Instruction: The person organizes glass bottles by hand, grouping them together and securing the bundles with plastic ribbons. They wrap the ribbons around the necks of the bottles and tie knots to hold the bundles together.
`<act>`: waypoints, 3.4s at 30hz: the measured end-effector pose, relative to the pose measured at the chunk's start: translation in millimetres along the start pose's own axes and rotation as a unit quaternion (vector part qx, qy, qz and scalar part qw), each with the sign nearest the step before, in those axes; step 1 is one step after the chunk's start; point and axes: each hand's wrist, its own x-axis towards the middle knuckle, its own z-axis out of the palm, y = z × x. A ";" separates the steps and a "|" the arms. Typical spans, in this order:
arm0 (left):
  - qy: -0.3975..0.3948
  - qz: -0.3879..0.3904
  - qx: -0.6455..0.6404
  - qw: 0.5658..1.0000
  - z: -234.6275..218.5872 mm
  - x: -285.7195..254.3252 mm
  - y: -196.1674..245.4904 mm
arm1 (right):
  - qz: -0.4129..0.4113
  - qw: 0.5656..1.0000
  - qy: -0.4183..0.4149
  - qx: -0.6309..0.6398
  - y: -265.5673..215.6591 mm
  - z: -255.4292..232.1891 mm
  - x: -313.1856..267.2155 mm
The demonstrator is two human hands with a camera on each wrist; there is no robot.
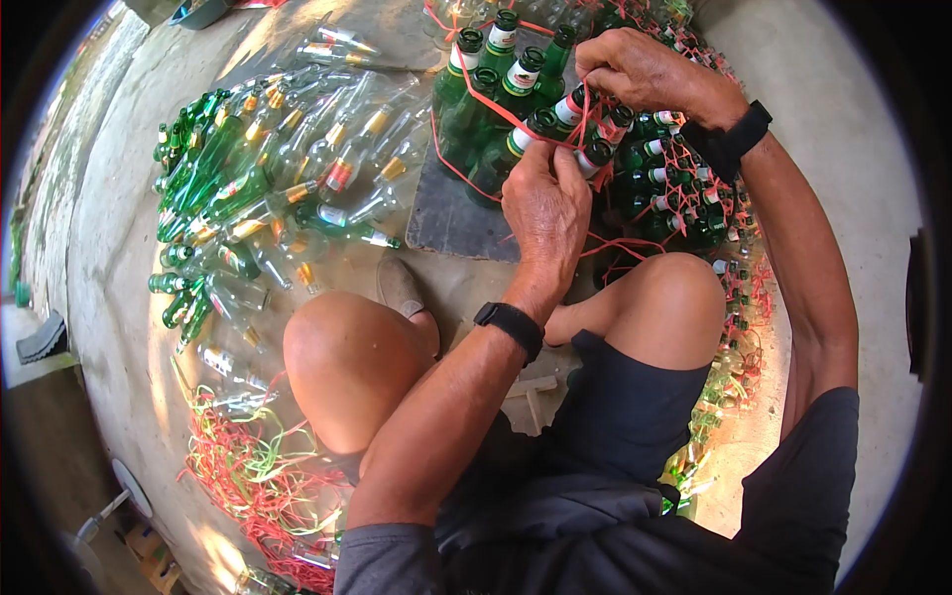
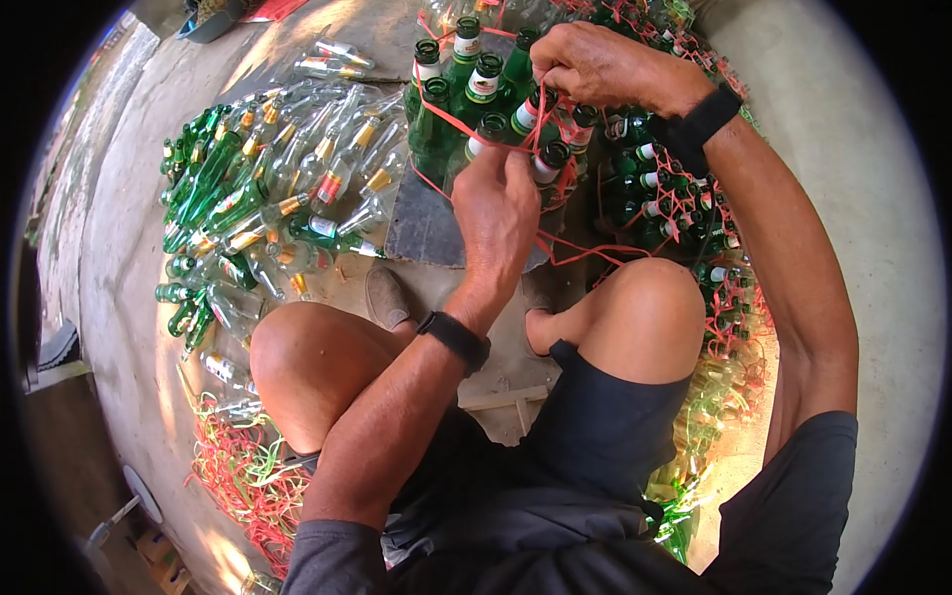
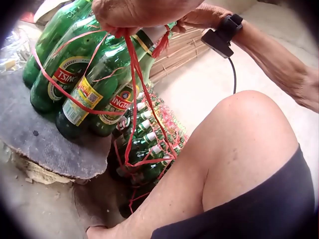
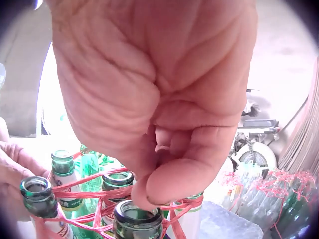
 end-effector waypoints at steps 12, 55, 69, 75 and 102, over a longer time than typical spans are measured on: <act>0.005 0.000 -0.004 1.000 1.3 -2.6 3.5 | 0.141 0.972 -0.131 0.131 -7.0 -2.4 22.1; -0.049 -0.021 0.048 0.997 -54.3 21.5 -14.9 | 0.177 0.957 0.229 0.010 -121.3 67.7 -43.3; -0.076 0.022 0.096 0.992 -71.2 29.7 -9.1 | 0.196 0.950 0.239 0.037 -113.9 68.2 -44.1; -0.078 0.049 0.127 0.988 -74.2 30.2 -5.0 | 0.193 0.946 0.256 0.047 -110.3 73.7 -45.4; -0.118 0.119 0.221 0.961 -84.5 43.5 19.2 | 0.242 0.923 0.296 -0.033 -111.1 81.2 -35.3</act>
